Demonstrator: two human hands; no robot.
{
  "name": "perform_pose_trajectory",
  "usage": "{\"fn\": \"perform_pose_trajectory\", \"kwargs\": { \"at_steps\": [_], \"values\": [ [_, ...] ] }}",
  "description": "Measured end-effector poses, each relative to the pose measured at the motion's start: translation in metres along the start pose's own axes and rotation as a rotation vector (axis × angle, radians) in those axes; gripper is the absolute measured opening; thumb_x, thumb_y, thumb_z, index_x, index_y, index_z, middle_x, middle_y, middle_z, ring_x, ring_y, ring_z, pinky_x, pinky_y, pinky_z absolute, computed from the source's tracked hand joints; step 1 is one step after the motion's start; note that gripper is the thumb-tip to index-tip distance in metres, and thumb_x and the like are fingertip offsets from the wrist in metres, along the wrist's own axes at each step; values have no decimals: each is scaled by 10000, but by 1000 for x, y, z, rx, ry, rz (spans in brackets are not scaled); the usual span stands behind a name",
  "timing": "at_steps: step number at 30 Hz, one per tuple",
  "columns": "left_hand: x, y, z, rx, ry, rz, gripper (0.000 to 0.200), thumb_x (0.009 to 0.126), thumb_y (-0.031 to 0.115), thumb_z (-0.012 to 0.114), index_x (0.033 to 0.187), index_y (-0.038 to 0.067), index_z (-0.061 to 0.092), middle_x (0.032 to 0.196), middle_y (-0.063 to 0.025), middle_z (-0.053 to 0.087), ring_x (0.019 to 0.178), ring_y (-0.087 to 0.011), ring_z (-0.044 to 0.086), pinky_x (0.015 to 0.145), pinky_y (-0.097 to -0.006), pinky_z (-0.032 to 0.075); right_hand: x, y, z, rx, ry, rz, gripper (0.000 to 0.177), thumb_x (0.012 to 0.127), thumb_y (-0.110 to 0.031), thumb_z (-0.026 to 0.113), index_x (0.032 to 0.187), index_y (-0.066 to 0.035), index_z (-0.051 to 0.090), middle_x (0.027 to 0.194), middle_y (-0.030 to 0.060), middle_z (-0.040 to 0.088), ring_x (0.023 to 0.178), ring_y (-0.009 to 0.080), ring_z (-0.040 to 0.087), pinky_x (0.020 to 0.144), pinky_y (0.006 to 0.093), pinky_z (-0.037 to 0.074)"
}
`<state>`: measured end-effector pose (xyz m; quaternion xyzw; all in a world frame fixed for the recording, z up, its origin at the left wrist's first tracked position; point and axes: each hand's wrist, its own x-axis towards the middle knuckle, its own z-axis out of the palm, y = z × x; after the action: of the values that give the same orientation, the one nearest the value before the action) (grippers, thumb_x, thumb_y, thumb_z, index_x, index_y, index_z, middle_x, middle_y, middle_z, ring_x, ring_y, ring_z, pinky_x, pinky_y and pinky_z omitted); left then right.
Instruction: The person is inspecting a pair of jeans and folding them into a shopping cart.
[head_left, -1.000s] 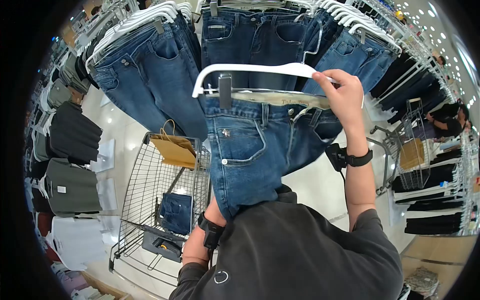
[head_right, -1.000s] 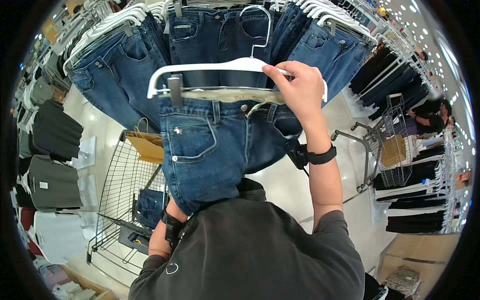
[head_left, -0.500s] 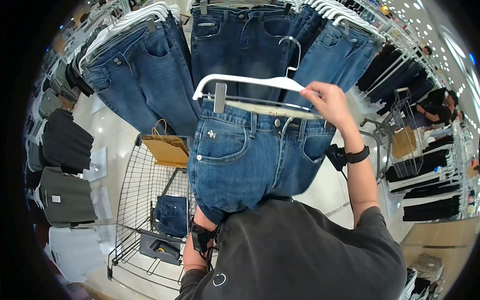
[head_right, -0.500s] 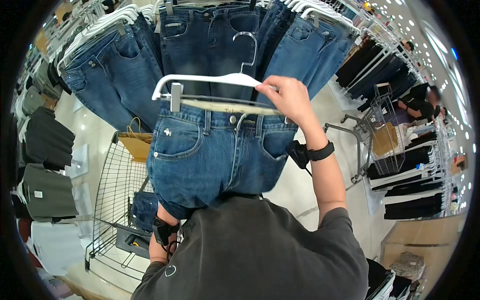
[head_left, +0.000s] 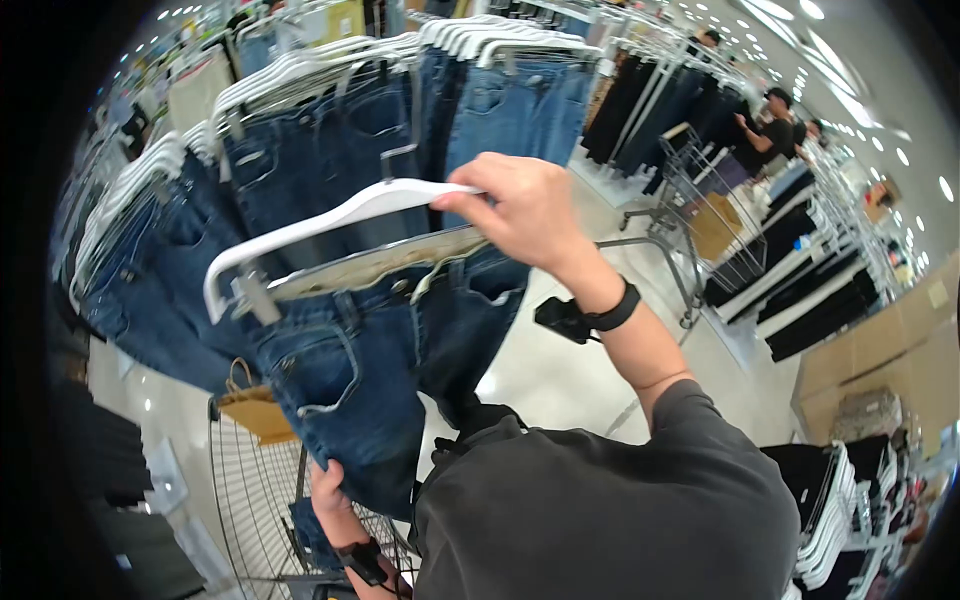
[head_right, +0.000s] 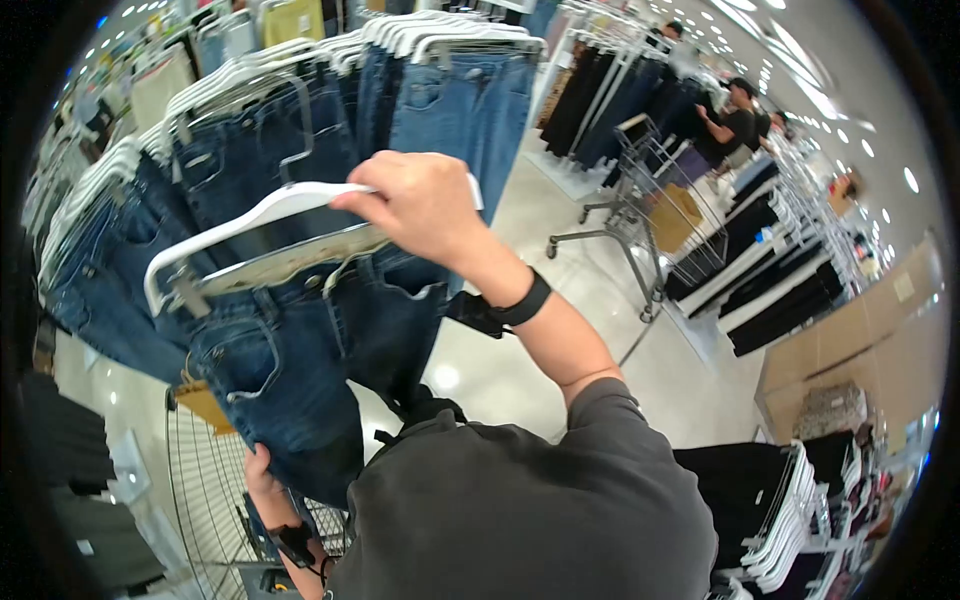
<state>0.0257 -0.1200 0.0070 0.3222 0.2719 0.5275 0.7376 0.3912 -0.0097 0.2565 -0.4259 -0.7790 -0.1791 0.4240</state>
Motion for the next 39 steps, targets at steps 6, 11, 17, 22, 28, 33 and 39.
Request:
{"fn": "perform_pose_trajectory", "kwargs": {
  "at_steps": [6,11,17,22,28,33,39],
  "values": [
    [30,15,50,298,260,48,437,888,167,651,1242,-32,491,1184,-94,573,1099,-199,527,994,-336,376,5,0,-13,-38,130,-65,236,731,-328,745,707,-107,665,609,2,567,556,192,552,530,326,376],
    [42,18,46,584,323,51,393,913,163,623,1236,-24,499,1186,-81,563,1075,-160,513,977,-311,376,11,10,-26,-103,219,-116,235,709,-344,748,707,-124,665,601,-21,557,579,167,533,614,315,349],
    [84,71,64,766,374,724,491,975,177,492,1411,6,343,1298,-101,515,1162,-180,483,978,-297,361,8,10,-27,-82,220,-128,225,684,-344,761,704,-143,661,602,-37,556,588,156,521,672,316,340],
    [101,132,128,961,70,847,655,862,422,667,1290,-35,473,1219,-148,559,1128,-207,521,957,-309,384,4,7,-16,-40,181,-170,216,677,-335,767,705,-152,656,616,-47,568,603,158,534,693,320,342],
    [107,154,142,976,-131,698,606,833,455,691,1153,-43,559,1040,-129,641,923,-154,618,779,-256,472,8,20,-14,-30,110,-151,243,674,-355,766,699,-137,660,645,-39,601,648,151,559,723,331,365],
    [114,171,162,1172,-121,693,369,898,313,632,1007,-40,624,856,-97,688,723,-133,636,659,-234,473,18,26,3,21,71,-175,216,701,-347,755,715,-146,678,651,-50,607,671,143,561,757,331,349],
    [122,169,161,1158,-157,816,322,877,303,664,899,-17,642,786,-52,694,625,-70,558,574,-202,415,25,34,16,56,38,-118,205,723,-336,748,724,-142,685,672,-40,618,714,151,585,851,363,359]
  ]
}}
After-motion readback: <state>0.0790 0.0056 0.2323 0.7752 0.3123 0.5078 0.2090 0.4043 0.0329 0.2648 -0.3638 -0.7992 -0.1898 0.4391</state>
